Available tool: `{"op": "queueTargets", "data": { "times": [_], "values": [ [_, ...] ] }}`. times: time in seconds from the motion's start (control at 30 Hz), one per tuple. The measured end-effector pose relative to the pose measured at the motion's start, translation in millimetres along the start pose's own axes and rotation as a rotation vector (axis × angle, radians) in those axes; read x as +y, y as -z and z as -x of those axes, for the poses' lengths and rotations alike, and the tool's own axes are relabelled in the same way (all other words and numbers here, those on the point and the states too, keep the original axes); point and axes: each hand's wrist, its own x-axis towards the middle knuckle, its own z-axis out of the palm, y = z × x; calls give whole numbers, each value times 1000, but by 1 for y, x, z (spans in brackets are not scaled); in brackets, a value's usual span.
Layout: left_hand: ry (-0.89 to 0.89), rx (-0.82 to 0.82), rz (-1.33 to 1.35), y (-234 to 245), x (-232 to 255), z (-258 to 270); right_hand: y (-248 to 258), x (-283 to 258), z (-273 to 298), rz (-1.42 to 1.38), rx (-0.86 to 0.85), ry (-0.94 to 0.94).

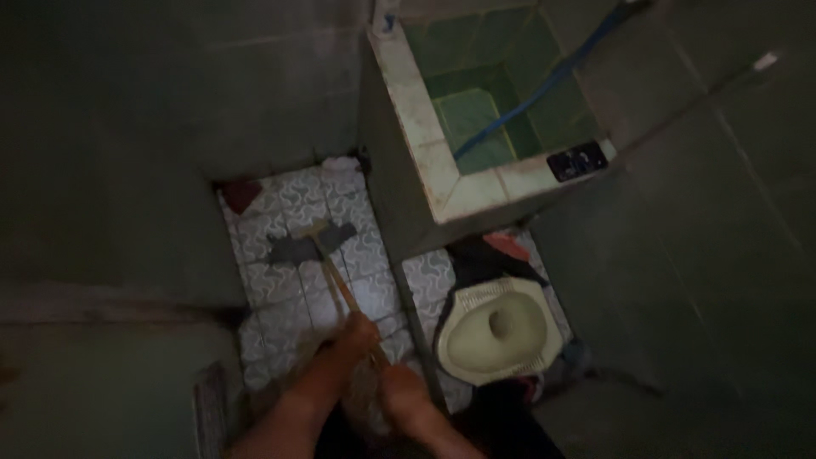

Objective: The person cleans the tiled floor of a small bathroom using a handled brush, scrubbing around a squat toilet and a water basin.

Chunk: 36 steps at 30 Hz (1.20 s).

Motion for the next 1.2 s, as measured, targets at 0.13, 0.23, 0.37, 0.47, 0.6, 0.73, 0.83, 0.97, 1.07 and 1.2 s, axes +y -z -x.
{"op": "queueTargets", "data": {
  "times": [0.13,0.23,0.37,0.47,0.6,0.73,0.83,0.97,1.07,1.2],
  "values": [
    [-39,23,42,1,12,-31,-38,12,-16,-91,372,182],
    [-51,62,59,15,20,-61,-21,-6,-43,-99,80,-16],
    [-80,85,57,25,47,-108,39,-36,-96,-102,-86,-110],
    [-90,92,53,26,65,-136,79,-51,-126,-105,-149,-159],
    [-112,85,74,20,90,-147,116,-58,-141,-71,-219,-196],
    [-137,76,101,17,127,-139,143,-73,-153,-44,-252,-142],
    [-103,79,100,22,124,-111,148,-86,-142,-57,-290,-129],
    [-69,79,112,27,134,-80,158,-99,-132,-74,-315,-106],
    [-59,57,152,18,146,-63,178,-97,-124,-64,-324,-100],
    [0,25,194,-1,122,-32,202,-91,-94,-72,-372,-136]
  ]
}}
